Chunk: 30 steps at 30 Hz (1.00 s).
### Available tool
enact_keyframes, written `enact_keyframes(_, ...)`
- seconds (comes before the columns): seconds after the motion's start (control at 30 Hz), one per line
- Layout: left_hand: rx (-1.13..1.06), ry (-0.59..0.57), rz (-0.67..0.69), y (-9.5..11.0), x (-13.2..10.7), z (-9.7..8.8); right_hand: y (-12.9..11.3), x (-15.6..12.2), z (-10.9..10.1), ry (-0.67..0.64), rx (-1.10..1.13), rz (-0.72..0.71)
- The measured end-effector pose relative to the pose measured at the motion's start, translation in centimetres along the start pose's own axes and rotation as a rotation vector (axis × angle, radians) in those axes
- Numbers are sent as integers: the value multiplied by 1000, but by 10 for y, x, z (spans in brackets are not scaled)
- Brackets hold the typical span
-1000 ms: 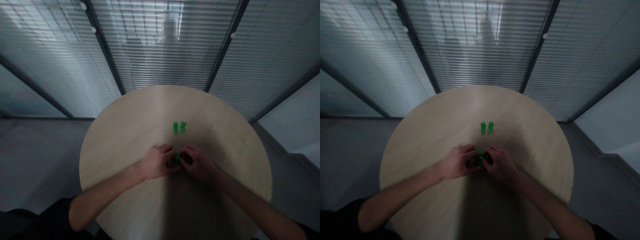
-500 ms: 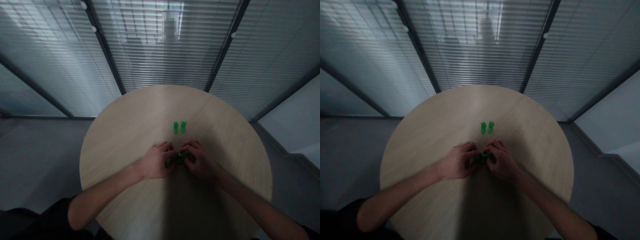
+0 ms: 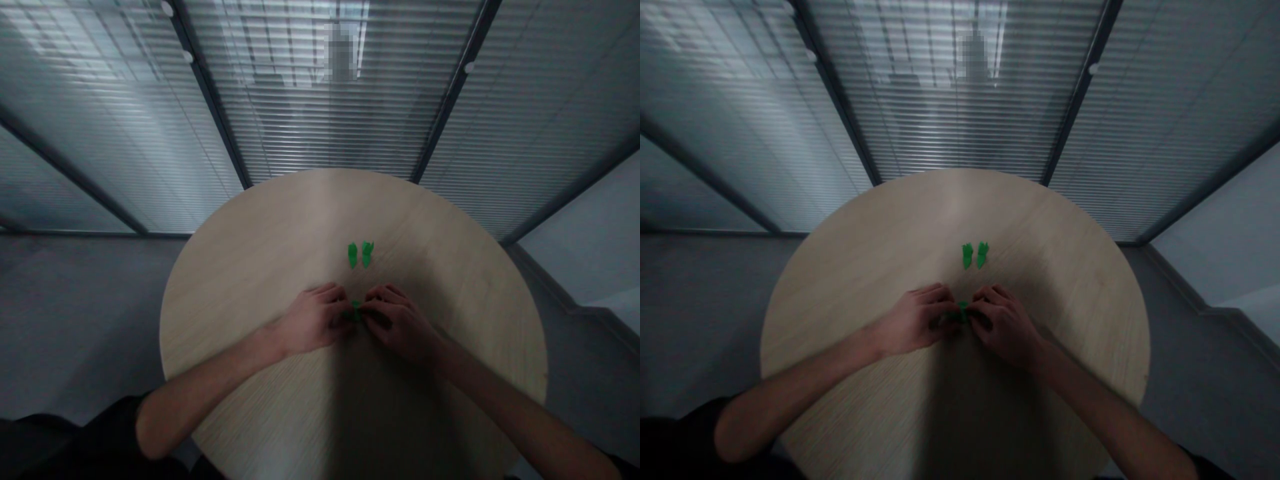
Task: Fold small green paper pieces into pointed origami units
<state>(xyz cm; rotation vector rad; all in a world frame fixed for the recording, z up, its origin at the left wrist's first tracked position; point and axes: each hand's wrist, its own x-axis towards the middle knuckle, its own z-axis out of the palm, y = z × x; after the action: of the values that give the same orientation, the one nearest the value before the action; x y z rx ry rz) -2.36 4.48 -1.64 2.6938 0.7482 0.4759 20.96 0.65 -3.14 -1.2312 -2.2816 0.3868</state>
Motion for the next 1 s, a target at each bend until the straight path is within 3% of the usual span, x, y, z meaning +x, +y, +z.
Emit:
enact_keyframes(0.27, -26, 2, 92, -4, 0, 3, 4, -2, 2, 37, -64, -99)
enact_keyframes(1.0, -28, -24, 82, -9, -3, 9, 1, -5, 5, 36, -199, -221)
